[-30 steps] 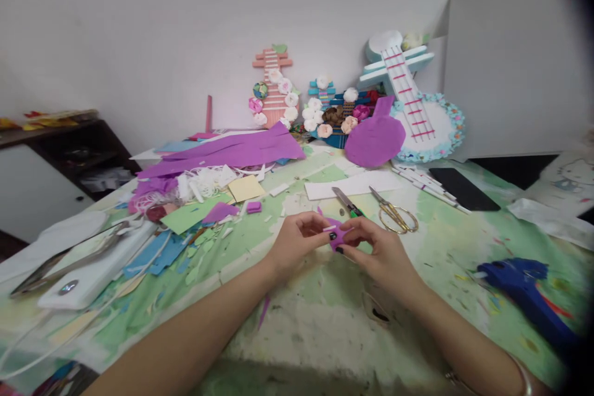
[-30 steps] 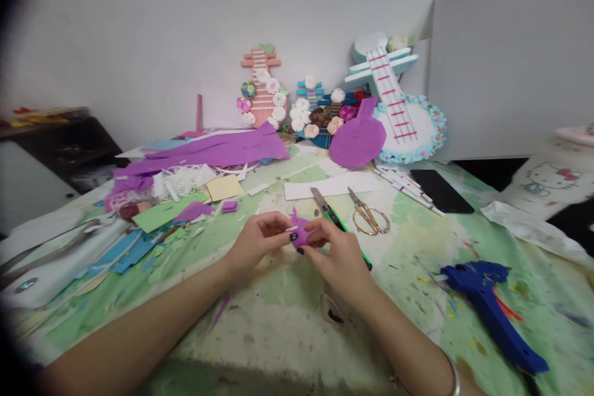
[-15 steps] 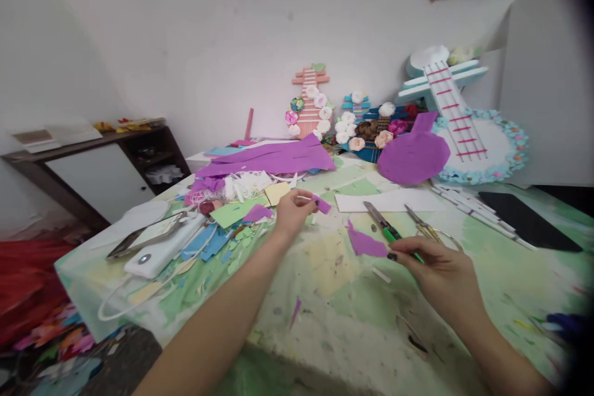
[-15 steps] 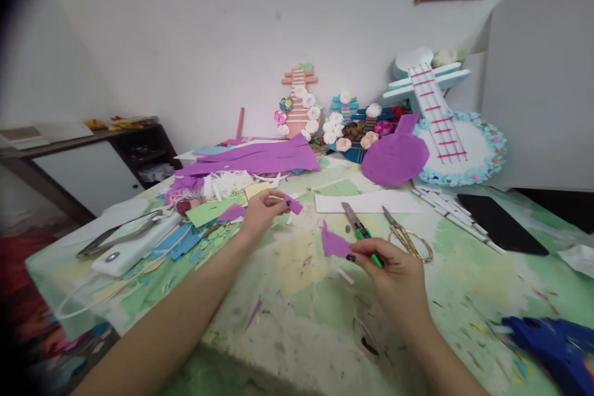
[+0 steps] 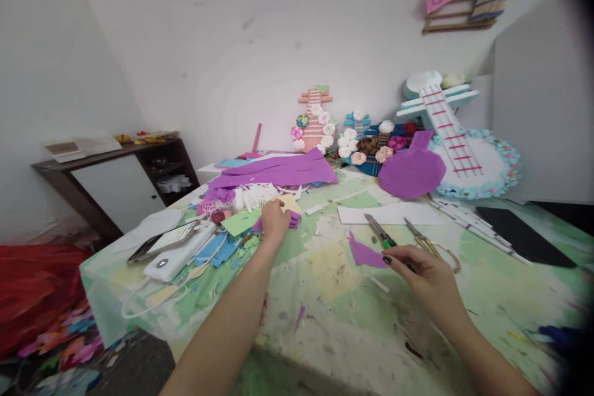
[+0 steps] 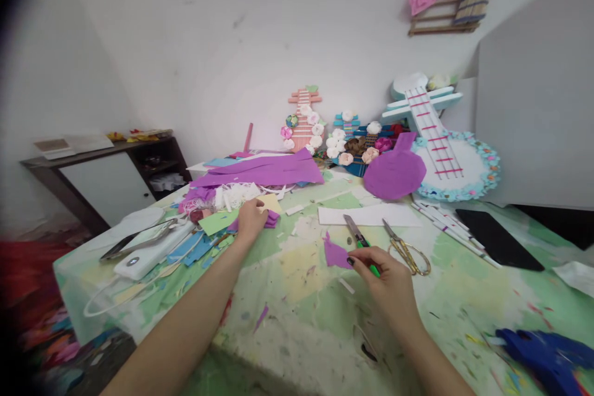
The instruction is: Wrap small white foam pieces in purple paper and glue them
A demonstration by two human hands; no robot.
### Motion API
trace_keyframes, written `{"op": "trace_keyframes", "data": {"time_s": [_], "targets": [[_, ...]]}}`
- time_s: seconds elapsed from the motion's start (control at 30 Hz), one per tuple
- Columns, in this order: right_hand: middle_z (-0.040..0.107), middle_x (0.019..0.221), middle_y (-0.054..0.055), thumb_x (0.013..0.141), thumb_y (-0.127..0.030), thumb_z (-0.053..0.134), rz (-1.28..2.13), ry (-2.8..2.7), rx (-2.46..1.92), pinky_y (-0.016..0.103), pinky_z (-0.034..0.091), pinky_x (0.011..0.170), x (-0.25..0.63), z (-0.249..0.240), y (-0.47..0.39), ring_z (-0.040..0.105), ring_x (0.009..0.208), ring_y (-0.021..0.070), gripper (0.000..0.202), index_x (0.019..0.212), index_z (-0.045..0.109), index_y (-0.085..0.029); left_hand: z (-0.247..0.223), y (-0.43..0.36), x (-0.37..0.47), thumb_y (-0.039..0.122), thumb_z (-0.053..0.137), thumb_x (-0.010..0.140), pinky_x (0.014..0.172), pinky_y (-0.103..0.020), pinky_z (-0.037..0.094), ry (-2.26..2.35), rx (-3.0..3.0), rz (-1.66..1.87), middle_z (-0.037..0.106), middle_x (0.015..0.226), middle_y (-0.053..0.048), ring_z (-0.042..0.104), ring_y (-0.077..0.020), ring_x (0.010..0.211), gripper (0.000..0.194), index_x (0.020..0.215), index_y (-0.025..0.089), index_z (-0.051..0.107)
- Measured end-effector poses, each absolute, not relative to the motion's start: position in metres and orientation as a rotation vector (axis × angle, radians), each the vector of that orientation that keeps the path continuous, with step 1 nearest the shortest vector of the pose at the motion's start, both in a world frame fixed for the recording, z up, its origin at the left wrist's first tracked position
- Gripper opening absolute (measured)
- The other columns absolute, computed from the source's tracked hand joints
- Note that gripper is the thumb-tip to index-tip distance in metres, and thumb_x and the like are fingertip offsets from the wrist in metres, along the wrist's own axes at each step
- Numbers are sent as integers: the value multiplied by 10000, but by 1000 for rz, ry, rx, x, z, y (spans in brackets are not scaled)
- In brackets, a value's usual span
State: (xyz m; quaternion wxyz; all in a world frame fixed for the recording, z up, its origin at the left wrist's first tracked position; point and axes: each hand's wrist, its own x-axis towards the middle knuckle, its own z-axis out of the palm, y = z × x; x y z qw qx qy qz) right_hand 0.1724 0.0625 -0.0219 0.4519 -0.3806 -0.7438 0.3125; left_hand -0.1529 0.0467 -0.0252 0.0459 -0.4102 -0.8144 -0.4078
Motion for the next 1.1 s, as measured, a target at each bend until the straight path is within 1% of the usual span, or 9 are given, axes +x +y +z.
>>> {"op": "trace_keyframes", "data": {"time_s": [0.1,0.17,0.3,0.4,0.5,0.63,0.77,0.93,1.1], "targets": [[540,510,0,766,-459,558,701,-1850,-977,272,374,481,172,-16,59,493,485,152,332,569,606,-197,-26,49,-148,137,535,760,930,-432,420,-2411,-1341,-1184,648,1007,-142,571,-285,1043,183,912,134,637],[467,469,-16,805,-454,492,661,-1852,-997,266,333,455,172,-15,58,445,446,141,366,542,549,-205,-28,50,-141,130,531,779,920,-432,433,-2358,-1409,-1145,646,992,-122,569,-268,1023,165,900,146,642],[632,674,25,738,-257,451,674,-1853,-943,301,429,595,172,-17,59,584,639,198,194,768,637,-208,-29,50,-127,229,553,864,901,-432,469,-2250,-1560,-1030,625,1068,-92,567,-229,1037,170,996,150,625],[587,593,12,662,-200,415,677,-1885,-901,298,410,593,176,-19,57,554,597,187,182,571,572,-219,-18,57,-131,332,508,910,888,-399,495,-2191,-1660,-914,573,1209,-87,573,-194,1033,248,1108,209,594],[476,492,-9,678,-224,395,682,-1917,-856,279,352,515,178,-17,52,471,490,160,211,489,487,-220,4,74,-154,329,536,897,859,-425,510,-2194,-1699,-808,570,1201,-98,586,-210,1020,319,1172,170,554],[488,500,-9,731,-272,402,624,-1989,-838,272,347,487,173,-11,47,476,466,153,237,530,511,-209,33,103,-195,330,548,890,847,-427,515,-2290,-1688,-701,571,1194,-102,590,-215,1013,344,1186,156,543],[577,528,4,779,-288,414,601,-2036,-837,261,407,486,169,-9,48,550,479,162,269,623,616,-200,43,120,-221,330,551,888,843,-428,517,-2389,-1702,-661,570,1193,-99,591,-216,1012,351,1192,156,538],[685,621,30,837,-337,474,595,-2124,-852,236,483,506,171,-19,56,630,519,165,289,866,724,-194,46,131,-239,334,551,887,841,-426,518,-2459,-1703,-789,572,1189,-95,591,-221,1012,350,1187,155,542],[701,618,44,814,-352,531,520,-2032,-909,221,487,471,172,-26,58,631,488,159,293,855,760,-176,62,140,-262,344,552,885,840,-420,518,-2500,-1653,-966,575,1189,-83,589,-233,1013,343,1168,153,560]]}}
